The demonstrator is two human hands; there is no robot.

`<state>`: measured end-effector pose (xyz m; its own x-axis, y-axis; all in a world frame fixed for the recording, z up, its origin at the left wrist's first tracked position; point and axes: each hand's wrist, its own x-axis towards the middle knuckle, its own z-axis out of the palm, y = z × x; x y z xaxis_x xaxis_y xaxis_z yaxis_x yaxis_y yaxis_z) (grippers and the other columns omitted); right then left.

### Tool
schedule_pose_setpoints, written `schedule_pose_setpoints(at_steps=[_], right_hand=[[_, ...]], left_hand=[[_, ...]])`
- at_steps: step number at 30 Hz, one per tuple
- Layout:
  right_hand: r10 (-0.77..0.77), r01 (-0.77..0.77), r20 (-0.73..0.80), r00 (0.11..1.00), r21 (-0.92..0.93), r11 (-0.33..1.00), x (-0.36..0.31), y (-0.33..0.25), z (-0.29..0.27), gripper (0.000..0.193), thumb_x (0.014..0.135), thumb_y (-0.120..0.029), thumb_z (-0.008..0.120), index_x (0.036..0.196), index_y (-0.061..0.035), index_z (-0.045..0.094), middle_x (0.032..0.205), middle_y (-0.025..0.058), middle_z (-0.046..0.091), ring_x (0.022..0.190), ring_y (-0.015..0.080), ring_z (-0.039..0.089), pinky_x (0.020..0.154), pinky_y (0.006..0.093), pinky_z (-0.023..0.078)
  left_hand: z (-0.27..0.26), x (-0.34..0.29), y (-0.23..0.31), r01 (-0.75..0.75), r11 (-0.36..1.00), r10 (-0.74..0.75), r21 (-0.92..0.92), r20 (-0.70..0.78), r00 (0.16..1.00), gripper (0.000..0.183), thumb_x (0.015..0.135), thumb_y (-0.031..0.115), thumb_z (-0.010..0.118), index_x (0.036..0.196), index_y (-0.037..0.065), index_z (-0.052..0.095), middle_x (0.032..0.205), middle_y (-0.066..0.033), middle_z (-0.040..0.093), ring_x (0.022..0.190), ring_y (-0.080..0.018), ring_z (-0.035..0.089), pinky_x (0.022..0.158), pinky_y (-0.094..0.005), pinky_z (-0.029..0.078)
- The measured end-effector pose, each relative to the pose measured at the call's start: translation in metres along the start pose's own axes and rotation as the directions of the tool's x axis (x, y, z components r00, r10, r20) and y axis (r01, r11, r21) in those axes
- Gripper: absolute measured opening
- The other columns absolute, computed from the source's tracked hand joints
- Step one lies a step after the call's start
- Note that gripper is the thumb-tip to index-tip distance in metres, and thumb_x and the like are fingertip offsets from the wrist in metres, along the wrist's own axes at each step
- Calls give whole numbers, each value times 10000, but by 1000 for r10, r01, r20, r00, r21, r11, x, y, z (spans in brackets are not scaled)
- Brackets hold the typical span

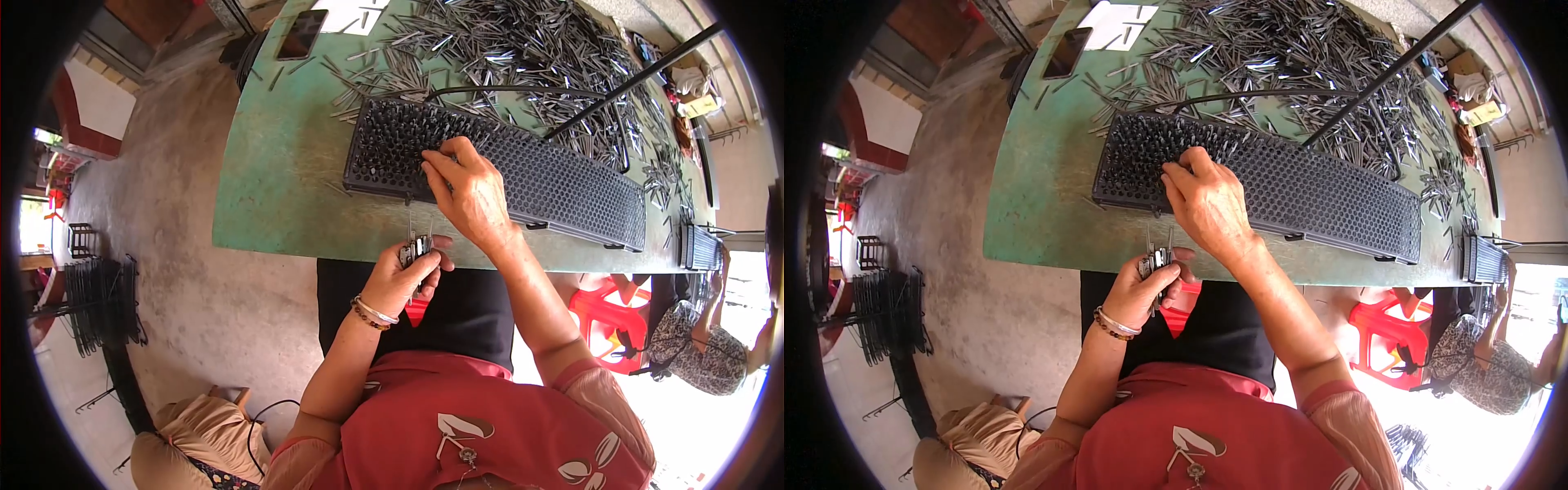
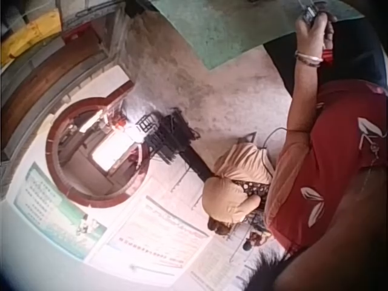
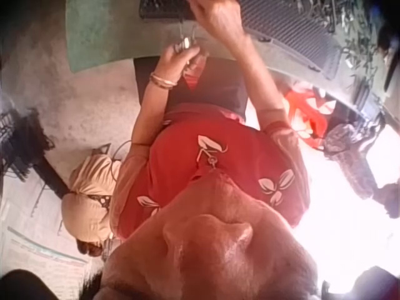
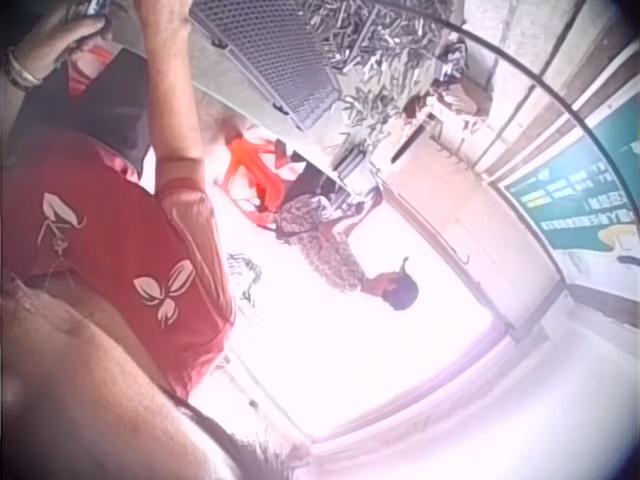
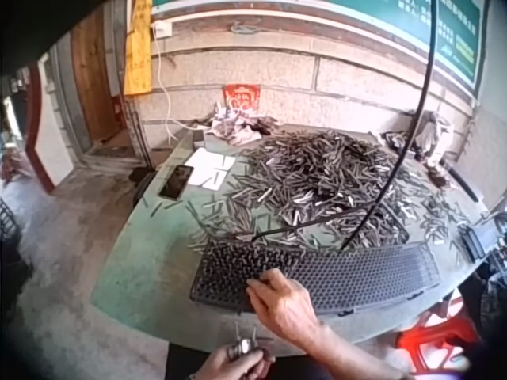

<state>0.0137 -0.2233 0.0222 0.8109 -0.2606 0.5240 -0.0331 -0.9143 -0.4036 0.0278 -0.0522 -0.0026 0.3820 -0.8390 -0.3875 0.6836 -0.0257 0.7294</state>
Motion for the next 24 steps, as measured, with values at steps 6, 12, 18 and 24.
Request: schedule_pose_setpoints(at_steps=[6, 12, 18, 24], right_hand=[[-11, 15, -40, 999, 95, 995, -1, 2, -3, 182, 808, -85, 675, 979, -22, 676, 926, 100, 591, 677, 223, 612, 592, 316, 486], [191, -444, 516, 835, 427, 788, -12, -8, -33, 191, 828, -130, 696, 962, 6, 683, 792, 75, 643, 666, 102, 584, 570, 249, 460], [342, -674, 590, 731, 546, 497, -18, 8, -36, 244, 879, -195, 655, 983, 25, 678, 811, 38, 670, 703, 69, 580, 583, 208, 460], [439, -614, 434, 787, 621, 487, -7, 15, -34, 256, 911, -183, 606, 1062, 16, 661, 840, 36, 679, 647, 52, 530, 587, 208, 455]], left_hand=[[1, 1, 1, -28, 1000, 28, -1, -14, 1000, 292, 895, 113, 562, 1148, -32, 571, 832, -52, 638, 604, -47, 496, 520, -207, 410], [0, 0, 3, -78, 997, 78, 11, -28, 997, 275, 911, 115, 563, 1158, -5, 560, 845, -58, 640, 570, -48, 496, 478, -201, 415], [2, 7, -1, -76, 996, 75, -45, -35, 997, 250, 922, 131, 538, 1133, 0, 576, 877, -80, 649, 574, -50, 506, 490, -200, 436], [-2, 15, -6, -50, 984, 30, -171, -122, 992, 246, 919, 127, 534, 1123, -3, 580, 891, -92, 651, 570, -62, 513, 493, -194, 436]])
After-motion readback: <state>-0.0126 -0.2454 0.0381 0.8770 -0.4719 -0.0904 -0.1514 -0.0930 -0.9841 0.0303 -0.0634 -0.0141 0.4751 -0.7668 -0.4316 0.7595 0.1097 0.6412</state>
